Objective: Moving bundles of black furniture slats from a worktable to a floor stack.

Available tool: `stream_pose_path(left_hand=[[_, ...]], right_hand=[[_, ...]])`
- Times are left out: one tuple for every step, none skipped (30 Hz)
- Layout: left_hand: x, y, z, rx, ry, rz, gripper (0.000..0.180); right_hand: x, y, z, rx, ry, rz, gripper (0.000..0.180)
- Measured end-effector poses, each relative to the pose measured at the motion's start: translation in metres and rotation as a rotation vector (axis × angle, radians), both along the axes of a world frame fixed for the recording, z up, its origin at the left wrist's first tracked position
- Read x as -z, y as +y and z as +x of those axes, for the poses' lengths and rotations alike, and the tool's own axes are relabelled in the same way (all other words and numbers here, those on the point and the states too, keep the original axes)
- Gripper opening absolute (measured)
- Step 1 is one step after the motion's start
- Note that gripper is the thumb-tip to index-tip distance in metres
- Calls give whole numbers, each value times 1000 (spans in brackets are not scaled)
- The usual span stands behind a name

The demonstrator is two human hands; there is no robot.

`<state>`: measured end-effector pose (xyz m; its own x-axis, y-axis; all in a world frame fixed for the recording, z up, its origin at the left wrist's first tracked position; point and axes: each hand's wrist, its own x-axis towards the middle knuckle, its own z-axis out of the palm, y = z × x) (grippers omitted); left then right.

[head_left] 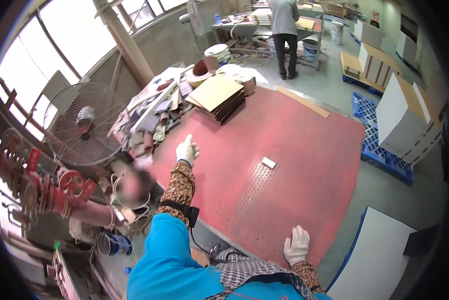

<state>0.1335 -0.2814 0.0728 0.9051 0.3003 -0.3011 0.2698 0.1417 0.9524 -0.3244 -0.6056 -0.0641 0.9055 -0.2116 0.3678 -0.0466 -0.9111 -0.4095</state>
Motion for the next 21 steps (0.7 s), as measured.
stream_pose_path(left_hand=[[6,-18,26,27,30,-89,40],[10,-37,45,53,70,-177,43],[13,-54,65,60,71,-202,42],[14,-67,83,63,75,-225,41],[14,-72,100,164,56,-359,36],[16,-86,117,84,74,-351,31],[22,-86,132,76,51,-354,32],[28,-85,148,70,25,-355,35],[33,-80,160,59,25,-370,35],[33,-83,169,57,24,-389,36],[35,-85,175,20,21,-316,35],[35,-87,180,21,28,-315,35],[33,-88,184,27,29,-247,34],[32,-89,188,33,29,-177,33],[32,-89,192,3,32,-111,33],[33,-95,193,18,41,-110,33],[33,-102,193,18,47,-21,35],[35,-111,194,26,50,66,38],[48,-119,202,16,68,21,49],[58,-114,207,340,-122,758,48],[72,-105,212,673,-389,1476,51]], right_hand=[[1,1,-1,25,20,-15,50],[0,0,-5,50,50,-29,50],[-2,1,-6,57,76,-33,49],[-5,2,-6,62,96,-42,48],[-7,3,-6,73,109,-48,48],[-10,4,-6,81,121,-53,48],[-13,5,-5,80,142,-57,48],[-15,6,-2,85,151,-44,48],[-16,8,0,88,158,-29,49],[-16,8,1,96,174,-26,51],[-16,9,2,99,187,-22,51],[-16,10,2,100,199,-16,51],[-15,10,2,98,216,-32,50],[-13,10,3,97,221,-28,50],[-13,10,4,103,221,-42,50],[-15,12,1,125,228,-58,49],[-16,13,1,140,223,-61,49],[-18,15,1,158,226,-70,50],[-19,14,-2,163,212,-80,49],[-21,15,-4,188,205,-95,49],[-23,19,-2,194,198,-94,48]])
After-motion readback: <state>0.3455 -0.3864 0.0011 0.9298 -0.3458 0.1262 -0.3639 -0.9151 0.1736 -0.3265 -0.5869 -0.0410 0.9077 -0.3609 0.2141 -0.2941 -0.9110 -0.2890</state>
